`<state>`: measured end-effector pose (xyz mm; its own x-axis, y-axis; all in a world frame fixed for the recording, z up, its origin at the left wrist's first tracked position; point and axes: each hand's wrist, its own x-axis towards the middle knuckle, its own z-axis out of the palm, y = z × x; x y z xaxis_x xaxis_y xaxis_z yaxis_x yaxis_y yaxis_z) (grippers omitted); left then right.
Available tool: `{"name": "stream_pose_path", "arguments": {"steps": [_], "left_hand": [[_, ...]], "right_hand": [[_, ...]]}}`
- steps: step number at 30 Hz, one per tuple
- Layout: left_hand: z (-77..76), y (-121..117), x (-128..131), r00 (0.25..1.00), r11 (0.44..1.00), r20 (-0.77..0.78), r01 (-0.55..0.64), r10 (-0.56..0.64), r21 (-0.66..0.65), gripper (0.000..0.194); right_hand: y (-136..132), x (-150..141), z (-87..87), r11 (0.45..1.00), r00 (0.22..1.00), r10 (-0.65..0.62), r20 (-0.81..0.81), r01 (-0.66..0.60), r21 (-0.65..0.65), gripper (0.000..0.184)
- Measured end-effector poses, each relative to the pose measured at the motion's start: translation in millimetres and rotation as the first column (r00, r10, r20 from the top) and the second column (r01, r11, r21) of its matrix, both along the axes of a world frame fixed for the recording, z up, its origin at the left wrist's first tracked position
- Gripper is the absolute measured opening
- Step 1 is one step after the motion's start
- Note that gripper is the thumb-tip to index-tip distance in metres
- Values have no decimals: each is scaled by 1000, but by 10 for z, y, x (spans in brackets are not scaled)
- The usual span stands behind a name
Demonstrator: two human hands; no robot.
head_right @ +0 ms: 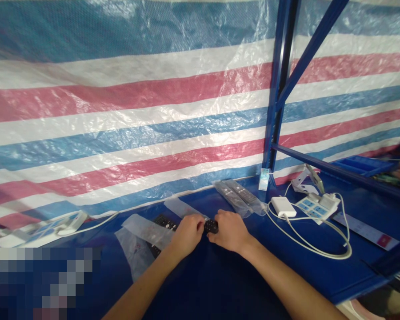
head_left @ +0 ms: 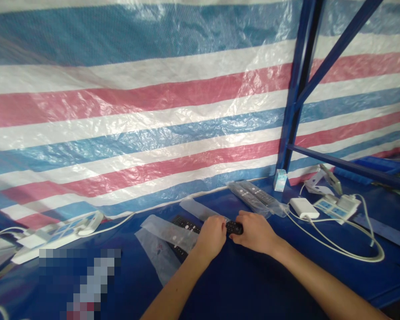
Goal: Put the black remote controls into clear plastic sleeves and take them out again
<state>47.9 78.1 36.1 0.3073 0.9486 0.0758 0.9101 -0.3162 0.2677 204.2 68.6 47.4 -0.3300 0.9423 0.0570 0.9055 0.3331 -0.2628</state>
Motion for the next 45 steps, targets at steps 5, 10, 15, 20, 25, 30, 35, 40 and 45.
{"name": "stream_pose_path", "arguments": {"steps": [5,10,15,20,25,30,35,40,45], "left_hand": [[-43,14,-7,991,1000,131,-24,22,15,25],[-20,-20,-21,979,1000,203,6,-9,15,25],[-2,-134,99,971,999,235,50,-44,-21,25],[76,-310,196,965,998,256,56,-56,6,22],[105,-548,-121,981,999,194,-29,24,27,19],[-20,-696,-626,989,978,126,-98,75,185,25],[-167,-705,-892,994,914,77,-107,84,391,32],[-258,-683,-948,994,884,74,-108,83,454,34],[-306,-694,-960,991,847,50,-135,128,515,28]], "right_hand": [[98,169,4,989,990,100,-100,-110,-100,36],[155,281,-14,991,996,70,-51,-75,-109,26],[143,33,-135,1000,1000,11,-19,-11,-10,18],[134,-1,-116,1000,998,-18,-57,18,10,11],[164,313,35,969,944,165,-284,-209,-130,30],[132,103,4,1000,964,-10,-267,8,-8,43],[83,-292,-192,997,997,-58,-52,60,42,40],[107,-326,-227,994,996,-90,-28,91,59,30],[152,-211,-183,974,976,-215,33,212,82,33]]}}
